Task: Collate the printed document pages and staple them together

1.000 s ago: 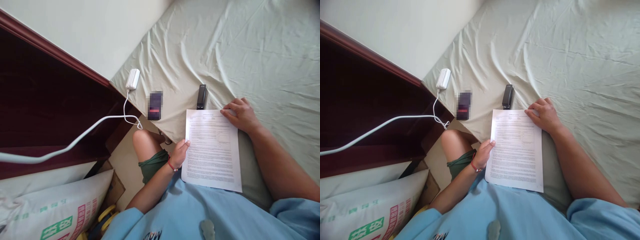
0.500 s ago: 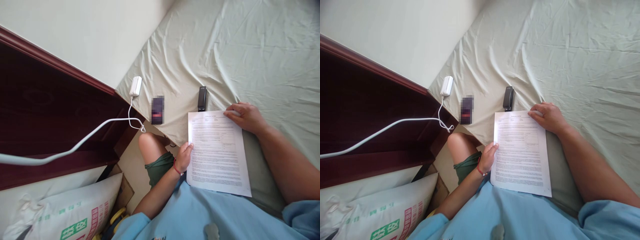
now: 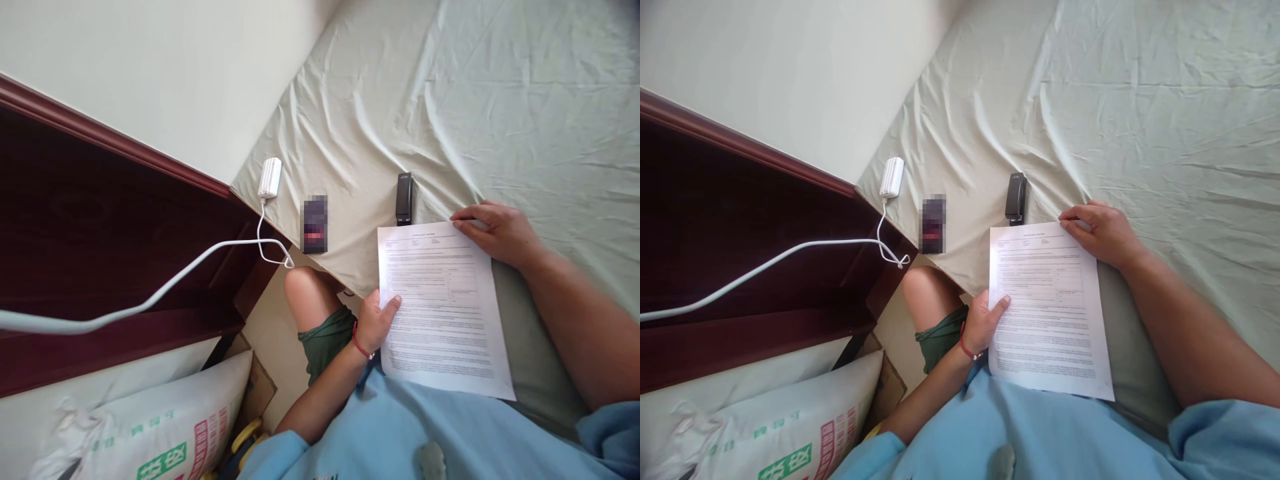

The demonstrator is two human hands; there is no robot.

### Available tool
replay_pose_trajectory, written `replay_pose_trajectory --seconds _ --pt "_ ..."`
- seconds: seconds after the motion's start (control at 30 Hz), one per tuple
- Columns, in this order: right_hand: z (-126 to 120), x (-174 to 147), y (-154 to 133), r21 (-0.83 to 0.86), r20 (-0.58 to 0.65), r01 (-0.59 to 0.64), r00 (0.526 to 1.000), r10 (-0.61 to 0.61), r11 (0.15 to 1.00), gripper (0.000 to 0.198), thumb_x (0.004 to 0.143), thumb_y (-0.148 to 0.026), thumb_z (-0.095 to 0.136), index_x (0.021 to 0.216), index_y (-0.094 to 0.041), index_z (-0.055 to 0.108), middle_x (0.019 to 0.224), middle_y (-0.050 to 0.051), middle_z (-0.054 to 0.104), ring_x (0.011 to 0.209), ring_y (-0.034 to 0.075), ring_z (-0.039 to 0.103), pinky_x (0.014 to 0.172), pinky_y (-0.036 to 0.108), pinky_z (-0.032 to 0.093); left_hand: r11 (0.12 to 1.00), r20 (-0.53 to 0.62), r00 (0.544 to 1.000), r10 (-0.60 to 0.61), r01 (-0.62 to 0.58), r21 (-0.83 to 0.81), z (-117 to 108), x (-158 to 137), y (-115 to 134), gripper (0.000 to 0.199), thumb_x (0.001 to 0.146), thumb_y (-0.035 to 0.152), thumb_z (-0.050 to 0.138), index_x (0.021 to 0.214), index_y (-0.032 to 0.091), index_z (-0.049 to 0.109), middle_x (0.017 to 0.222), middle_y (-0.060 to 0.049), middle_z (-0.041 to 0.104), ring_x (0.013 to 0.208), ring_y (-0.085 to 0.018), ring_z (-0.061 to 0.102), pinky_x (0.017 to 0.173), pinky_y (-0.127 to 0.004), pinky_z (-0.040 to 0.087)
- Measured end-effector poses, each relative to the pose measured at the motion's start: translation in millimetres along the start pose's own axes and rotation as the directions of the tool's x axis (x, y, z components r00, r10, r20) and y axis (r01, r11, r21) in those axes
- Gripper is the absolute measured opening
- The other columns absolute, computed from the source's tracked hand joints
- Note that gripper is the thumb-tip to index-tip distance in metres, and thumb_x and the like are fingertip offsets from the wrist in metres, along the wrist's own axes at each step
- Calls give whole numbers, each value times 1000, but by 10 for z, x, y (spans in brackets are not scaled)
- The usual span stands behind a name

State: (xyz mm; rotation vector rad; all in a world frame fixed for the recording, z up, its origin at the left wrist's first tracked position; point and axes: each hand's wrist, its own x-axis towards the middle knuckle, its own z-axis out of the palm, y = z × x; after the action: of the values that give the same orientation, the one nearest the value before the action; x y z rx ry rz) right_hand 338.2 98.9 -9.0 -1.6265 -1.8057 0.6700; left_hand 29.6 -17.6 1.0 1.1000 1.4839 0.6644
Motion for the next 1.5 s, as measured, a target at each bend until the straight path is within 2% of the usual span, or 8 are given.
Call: replay_pose_trajectory --seconds 0.17,0.27,0.37,0.47,0.7,0.93,1.27,1.5 --pt "3 13 -13 39 -17 55 998 -55 998 26 95 -51 62 97 -35 83 95 8 81 97 38 72 95 58 55 1000 -1 1000 22 -22 -9 8 -10 -25 39 96 52 76 113 17 78 116 -12 84 106 -31 76 96 -40 58" --pt "9 31 -20 4 -35 76 997 -75 997 30 95 -57 63 94 -34 81 93 10 79 99 39 68 96 59 54 999 -41 998 48 -47 22 7 -11 -75 40 99 57 70 104 18 77 102 -10 83 95 -28 73 88 -38 55" --pt "-1 44 -27 -18 -4 59 998 -59 998 34 94 -63 62 87 -34 78 88 9 77 97 38 67 97 57 53 998 -33 998 45 -46 -30 4 -6 -128 47 101 63 64 95 18 76 91 -7 79 86 -24 67 83 -35 52" --pt "-20 50 -23 15 22 40 999 -40 999 33 93 -62 63 82 -33 76 85 8 76 95 36 69 95 55 55 994 -3 999 45 -45 -102 0 3 -163 51 101 66 64 97 17 77 94 -7 78 87 -23 66 85 -34 52" --pt "-24 47 2 73 1 65 998 -65 995 27 91 -54 64 84 -32 78 89 7 79 97 35 72 94 52 55 994 -10 999 37 -38 -107 -7 6 -160 53 100 69 65 101 18 78 96 -7 79 90 -23 68 86 -34 52" --pt "-20 54 -19 36 43 67 997 -69 997 30 95 -51 60 95 -33 84 95 6 82 101 34 73 97 52 55 989 -31 1000 6 -10 -150 7 20 -173 56 94 74 71 100 18 78 98 -7 79 92 -25 68 90 -35 54" --pt "-8 55 3 -23 46 87 995 -85 996 33 95 -52 57 96 -34 84 94 7 80 97 35 69 96 53 55 993 -12 999 47 -48 -112 1 -3 -167 56 100 71 64 102 17 79 99 -8 80 90 -24 68 87 -35 54" --pt "-11 38 -17 -9 24 115 993 -115 993 34 97 -52 57 100 -34 85 96 9 79 96 35 69 95 53 55 989 7 1000 27 -26 -149 -5 5 -193 58 97 74 67 104 18 79 101 -8 80 93 -24 68 90 -36 54"
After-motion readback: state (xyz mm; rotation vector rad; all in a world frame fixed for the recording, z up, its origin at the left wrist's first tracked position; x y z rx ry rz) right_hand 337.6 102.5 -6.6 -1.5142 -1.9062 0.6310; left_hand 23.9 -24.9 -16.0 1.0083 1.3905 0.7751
